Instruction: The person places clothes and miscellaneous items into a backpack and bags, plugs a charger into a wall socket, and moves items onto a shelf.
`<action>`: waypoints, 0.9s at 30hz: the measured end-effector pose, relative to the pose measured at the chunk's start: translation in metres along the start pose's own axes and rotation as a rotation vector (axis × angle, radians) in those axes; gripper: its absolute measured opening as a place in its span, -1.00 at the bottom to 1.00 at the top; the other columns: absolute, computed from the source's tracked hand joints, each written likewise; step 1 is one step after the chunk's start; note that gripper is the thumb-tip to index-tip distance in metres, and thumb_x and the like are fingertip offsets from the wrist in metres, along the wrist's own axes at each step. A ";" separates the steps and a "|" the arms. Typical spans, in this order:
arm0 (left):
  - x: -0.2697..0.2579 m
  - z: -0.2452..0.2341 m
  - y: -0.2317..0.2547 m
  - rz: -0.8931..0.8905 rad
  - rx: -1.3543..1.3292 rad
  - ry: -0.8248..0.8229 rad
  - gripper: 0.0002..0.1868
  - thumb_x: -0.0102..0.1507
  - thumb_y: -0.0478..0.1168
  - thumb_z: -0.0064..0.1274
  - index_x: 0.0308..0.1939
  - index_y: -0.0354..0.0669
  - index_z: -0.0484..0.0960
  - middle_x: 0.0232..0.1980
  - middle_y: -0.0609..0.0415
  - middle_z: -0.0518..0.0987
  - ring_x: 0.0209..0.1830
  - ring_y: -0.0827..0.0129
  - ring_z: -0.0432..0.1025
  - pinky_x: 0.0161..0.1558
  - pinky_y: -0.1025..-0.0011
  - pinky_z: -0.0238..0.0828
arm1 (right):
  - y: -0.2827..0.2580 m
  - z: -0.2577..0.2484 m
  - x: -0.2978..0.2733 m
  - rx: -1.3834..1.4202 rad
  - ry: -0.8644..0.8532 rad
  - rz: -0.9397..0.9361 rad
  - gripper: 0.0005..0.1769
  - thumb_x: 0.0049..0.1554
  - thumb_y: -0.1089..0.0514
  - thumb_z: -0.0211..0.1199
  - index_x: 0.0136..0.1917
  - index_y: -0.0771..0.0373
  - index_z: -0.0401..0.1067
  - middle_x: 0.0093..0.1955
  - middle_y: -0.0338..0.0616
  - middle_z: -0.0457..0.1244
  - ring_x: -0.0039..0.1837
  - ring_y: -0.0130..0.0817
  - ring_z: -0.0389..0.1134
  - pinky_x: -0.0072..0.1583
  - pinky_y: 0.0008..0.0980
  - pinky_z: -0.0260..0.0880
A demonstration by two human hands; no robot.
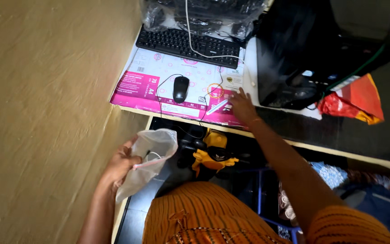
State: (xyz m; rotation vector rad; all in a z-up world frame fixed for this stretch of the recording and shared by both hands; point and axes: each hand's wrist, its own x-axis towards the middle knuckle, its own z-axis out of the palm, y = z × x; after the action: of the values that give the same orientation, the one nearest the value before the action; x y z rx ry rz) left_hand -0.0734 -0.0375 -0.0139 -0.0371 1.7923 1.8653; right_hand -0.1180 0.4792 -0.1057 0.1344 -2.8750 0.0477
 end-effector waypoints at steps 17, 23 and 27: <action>0.043 0.000 0.250 0.620 -0.612 -0.135 -0.15 0.25 -0.64 -0.12 0.65 -0.40 0.09 0.74 -0.27 0.17 -0.17 0.43 0.52 -0.17 0.62 0.48 | 0.023 -0.017 0.018 0.387 -0.080 0.024 -0.77 0.27 0.23 0.16 0.20 0.27 0.38 -0.07 0.01 0.40 -0.07 -0.20 0.47 0.04 -0.23 0.52; 0.143 -0.018 0.256 0.619 -0.739 -0.238 -0.15 0.24 -0.64 -0.12 0.64 -0.33 0.08 0.69 -0.16 0.20 -0.30 0.44 0.44 -0.26 0.58 0.45 | -0.002 -0.005 0.035 0.255 -0.171 -0.149 -0.60 0.08 0.18 0.27 0.22 0.07 0.44 0.08 0.05 0.42 -0.18 -0.14 0.48 -0.13 -0.20 0.51; 0.229 -0.060 0.230 0.502 -0.489 -0.095 -0.15 0.27 -0.53 -0.14 0.67 -0.20 0.10 0.69 -0.01 0.29 -0.29 0.53 0.47 -0.33 0.61 0.43 | 0.009 0.022 0.029 0.216 -0.161 -0.096 -0.56 0.00 0.26 0.22 0.19 0.13 0.44 0.09 0.03 0.42 -0.19 -0.08 0.47 -0.13 -0.12 0.49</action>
State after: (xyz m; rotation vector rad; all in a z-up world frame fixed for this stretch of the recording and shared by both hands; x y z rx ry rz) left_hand -0.3804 -0.0023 0.1028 0.3452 1.3184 2.5745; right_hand -0.1521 0.4848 -0.1193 0.3320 -3.0117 0.3445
